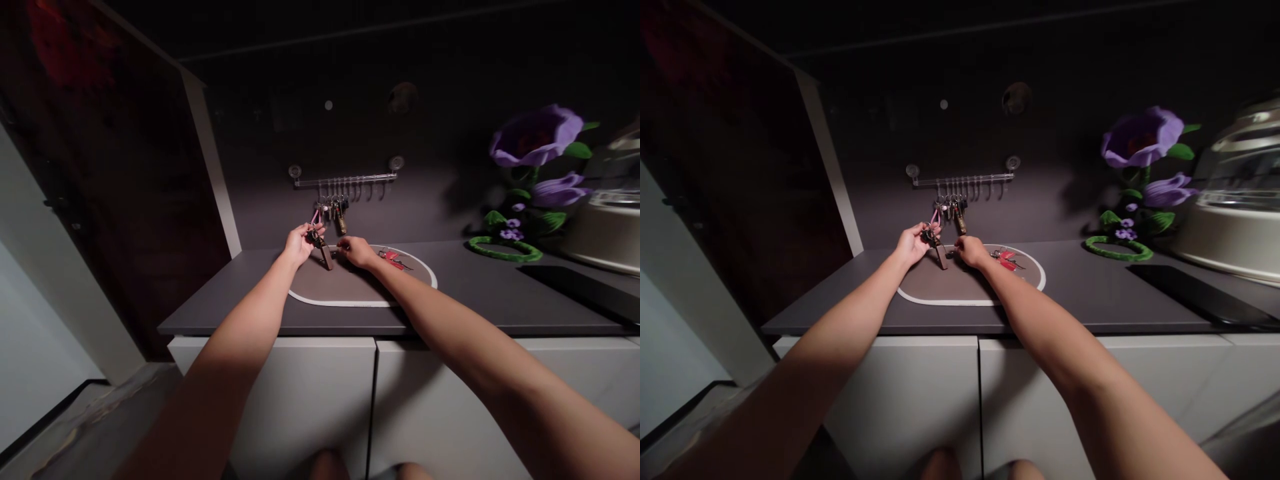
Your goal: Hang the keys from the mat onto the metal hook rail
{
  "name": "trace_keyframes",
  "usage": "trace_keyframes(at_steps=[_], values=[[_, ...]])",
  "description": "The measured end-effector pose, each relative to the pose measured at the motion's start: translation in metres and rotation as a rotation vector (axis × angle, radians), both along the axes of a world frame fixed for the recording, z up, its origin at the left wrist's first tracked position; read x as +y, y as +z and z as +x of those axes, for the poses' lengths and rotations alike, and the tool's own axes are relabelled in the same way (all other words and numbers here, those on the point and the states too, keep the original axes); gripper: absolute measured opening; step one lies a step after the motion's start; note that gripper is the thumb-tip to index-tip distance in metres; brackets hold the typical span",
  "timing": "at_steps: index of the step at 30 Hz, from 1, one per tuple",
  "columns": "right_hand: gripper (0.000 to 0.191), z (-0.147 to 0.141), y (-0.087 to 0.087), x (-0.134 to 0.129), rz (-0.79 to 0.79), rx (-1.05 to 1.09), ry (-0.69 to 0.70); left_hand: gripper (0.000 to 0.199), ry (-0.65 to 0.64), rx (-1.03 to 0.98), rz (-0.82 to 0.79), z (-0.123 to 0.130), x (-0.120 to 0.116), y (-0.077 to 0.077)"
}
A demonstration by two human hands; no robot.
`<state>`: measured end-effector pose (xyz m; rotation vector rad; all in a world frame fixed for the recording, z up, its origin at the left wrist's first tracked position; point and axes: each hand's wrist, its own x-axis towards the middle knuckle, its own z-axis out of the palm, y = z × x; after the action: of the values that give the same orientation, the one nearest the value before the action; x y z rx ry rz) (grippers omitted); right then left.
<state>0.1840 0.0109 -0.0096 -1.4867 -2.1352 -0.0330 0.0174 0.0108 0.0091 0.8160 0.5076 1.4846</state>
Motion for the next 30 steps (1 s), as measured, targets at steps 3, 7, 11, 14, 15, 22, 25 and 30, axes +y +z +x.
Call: trace_keyframes(at_steps=[3, 7, 11, 14, 15, 22, 25, 30], values=[[0.027, -0.0011, -0.0004, 0.0015, -0.041, -0.049, 0.002, 0.017, 0.004, -0.049, -0.027, -0.0008, 0.0003, 0.0010], [0.030, -0.0029, -0.0016, 0.0028, -0.076, -0.102, -0.023, 0.019, 0.000, -0.091, -0.059, -0.0003, -0.0010, 0.0024], [0.030, -0.0042, -0.0017, 0.0021, -0.101, -0.155, -0.039, 0.019, -0.015, -0.116, -0.065, -0.0003, -0.0001, 0.0021], [0.027, -0.0042, -0.0021, 0.0023, -0.087, -0.183, -0.033, 0.018, -0.020, -0.125, -0.068, -0.0004, 0.0014, 0.0016], [0.026, -0.0040, -0.0026, 0.0028, -0.080, -0.188, -0.028, 0.018, -0.022, -0.127, -0.070, -0.0003, 0.0016, 0.0016], [0.023, -0.0021, -0.0067, 0.0082, -0.071, -0.137, -0.033, 0.020, -0.022, -0.135, -0.081, 0.0010, 0.0006, 0.0027], [0.022, -0.0007, -0.0056, 0.0063, -0.076, -0.085, -0.015, 0.019, -0.026, -0.128, -0.072, 0.0015, -0.0005, 0.0026], [0.021, 0.0033, -0.0006, -0.0004, -0.083, 0.014, 0.040, 0.020, -0.020, -0.112, -0.085, 0.0034, -0.0041, 0.0036]])
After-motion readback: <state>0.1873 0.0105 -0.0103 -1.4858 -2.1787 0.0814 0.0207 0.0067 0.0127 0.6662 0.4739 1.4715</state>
